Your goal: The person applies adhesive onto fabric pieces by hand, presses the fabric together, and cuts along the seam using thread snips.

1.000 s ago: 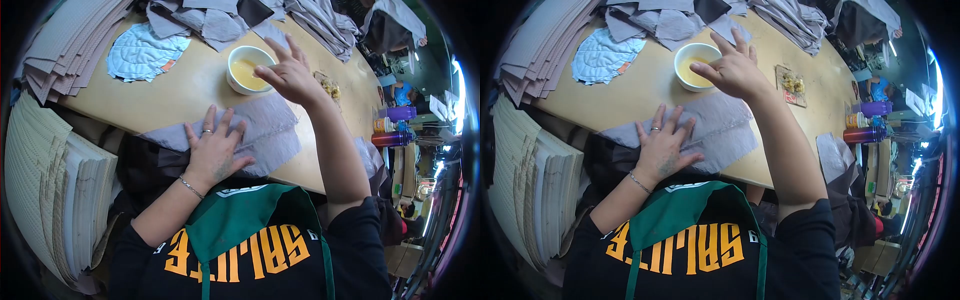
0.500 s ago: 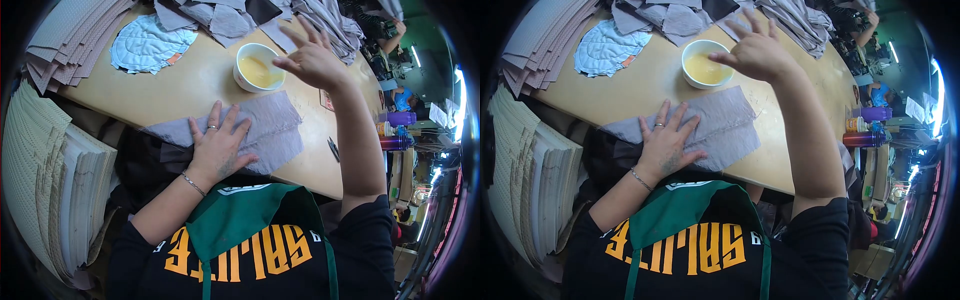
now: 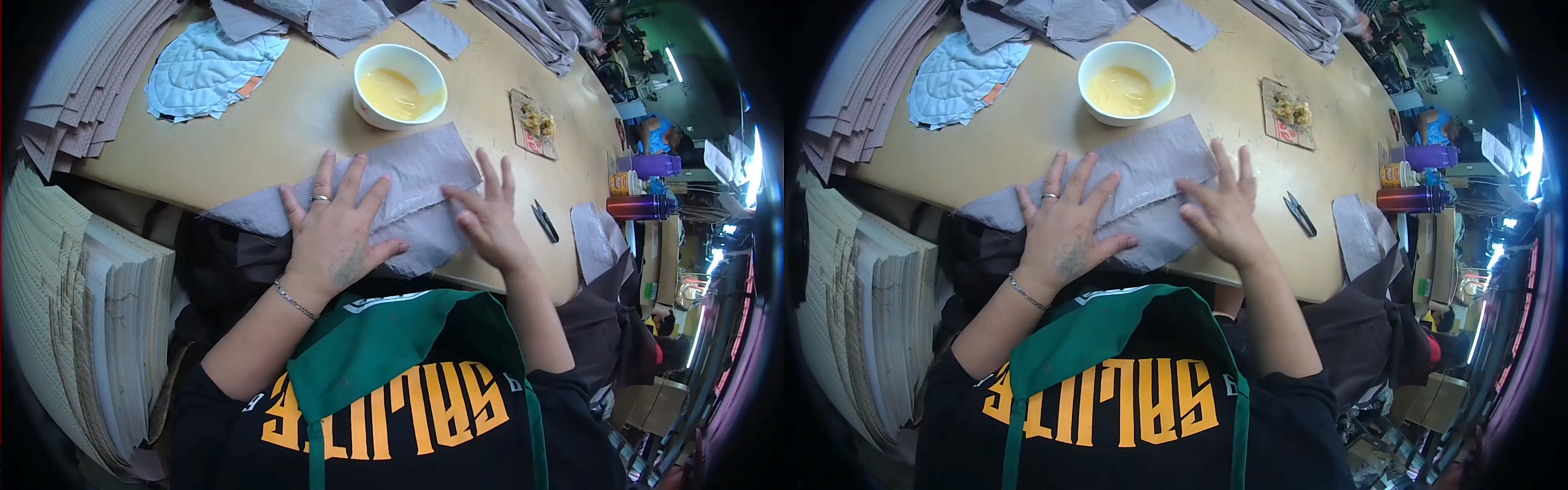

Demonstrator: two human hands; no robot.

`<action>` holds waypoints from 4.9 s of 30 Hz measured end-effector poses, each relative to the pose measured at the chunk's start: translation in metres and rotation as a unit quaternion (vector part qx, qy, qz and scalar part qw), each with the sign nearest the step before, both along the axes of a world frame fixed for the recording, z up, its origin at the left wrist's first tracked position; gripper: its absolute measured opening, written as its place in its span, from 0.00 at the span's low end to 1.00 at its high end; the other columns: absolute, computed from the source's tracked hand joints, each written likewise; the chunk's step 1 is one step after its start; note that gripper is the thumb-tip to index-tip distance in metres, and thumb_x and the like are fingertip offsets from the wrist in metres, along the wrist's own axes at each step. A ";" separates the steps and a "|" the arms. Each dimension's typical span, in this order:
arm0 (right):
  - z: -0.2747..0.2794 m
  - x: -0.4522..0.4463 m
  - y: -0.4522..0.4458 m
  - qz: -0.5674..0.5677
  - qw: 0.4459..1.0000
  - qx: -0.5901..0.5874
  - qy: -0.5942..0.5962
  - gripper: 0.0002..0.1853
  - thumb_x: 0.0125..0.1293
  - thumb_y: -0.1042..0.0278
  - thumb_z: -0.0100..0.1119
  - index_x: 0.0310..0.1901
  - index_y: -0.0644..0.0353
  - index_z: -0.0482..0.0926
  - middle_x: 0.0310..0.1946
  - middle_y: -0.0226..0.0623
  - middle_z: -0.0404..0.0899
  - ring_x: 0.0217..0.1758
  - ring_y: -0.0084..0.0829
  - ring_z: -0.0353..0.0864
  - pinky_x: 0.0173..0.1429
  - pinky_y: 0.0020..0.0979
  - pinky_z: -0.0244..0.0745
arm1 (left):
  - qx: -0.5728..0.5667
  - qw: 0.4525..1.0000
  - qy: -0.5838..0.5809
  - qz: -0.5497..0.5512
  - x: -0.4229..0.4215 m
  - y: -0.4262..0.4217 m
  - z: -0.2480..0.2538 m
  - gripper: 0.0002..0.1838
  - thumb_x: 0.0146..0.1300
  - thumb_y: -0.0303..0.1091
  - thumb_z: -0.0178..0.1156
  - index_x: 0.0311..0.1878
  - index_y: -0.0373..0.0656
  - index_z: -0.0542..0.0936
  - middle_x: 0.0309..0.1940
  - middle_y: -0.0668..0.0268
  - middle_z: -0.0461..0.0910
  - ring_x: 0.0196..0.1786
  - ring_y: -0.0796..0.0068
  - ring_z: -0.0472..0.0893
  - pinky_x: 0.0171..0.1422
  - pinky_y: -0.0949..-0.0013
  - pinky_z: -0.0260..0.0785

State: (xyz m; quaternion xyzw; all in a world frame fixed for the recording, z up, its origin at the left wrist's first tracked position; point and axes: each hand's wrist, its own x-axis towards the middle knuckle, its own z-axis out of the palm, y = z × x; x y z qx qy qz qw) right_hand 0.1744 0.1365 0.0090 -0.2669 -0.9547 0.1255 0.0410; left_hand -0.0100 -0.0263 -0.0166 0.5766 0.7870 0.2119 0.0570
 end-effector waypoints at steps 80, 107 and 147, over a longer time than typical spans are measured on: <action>0.079 -0.151 0.084 0.149 0.971 0.150 -0.113 0.38 0.61 0.24 0.36 0.35 0.48 0.88 0.72 0.34 0.53 0.78 0.45 0.31 0.73 0.60 0.29 | -0.030 0.999 -0.014 0.040 0.032 0.008 -0.005 0.41 0.49 0.70 0.57 0.66 0.63 0.67 0.73 0.59 0.49 0.75 0.49 0.42 0.58 0.18 0.40; 0.004 -0.005 -0.017 0.055 0.986 0.157 -0.004 0.21 0.53 0.37 0.60 0.41 0.41 0.85 0.72 0.36 0.51 0.76 0.54 0.32 0.70 0.65 0.30 | -0.011 0.999 -0.023 0.040 0.031 0.008 -0.001 0.40 0.48 0.65 0.61 0.65 0.59 0.70 0.71 0.59 0.52 0.74 0.48 0.45 0.59 0.18 0.40; 0.066 -0.147 0.055 0.122 0.978 0.095 -0.141 0.31 0.63 0.31 0.42 0.36 0.47 0.87 0.73 0.34 0.51 0.77 0.48 0.26 0.72 0.61 0.26 | -0.044 0.998 -0.013 0.039 0.031 0.008 0.004 0.41 0.49 0.69 0.57 0.65 0.61 0.68 0.72 0.58 0.51 0.75 0.49 0.44 0.57 0.18 0.42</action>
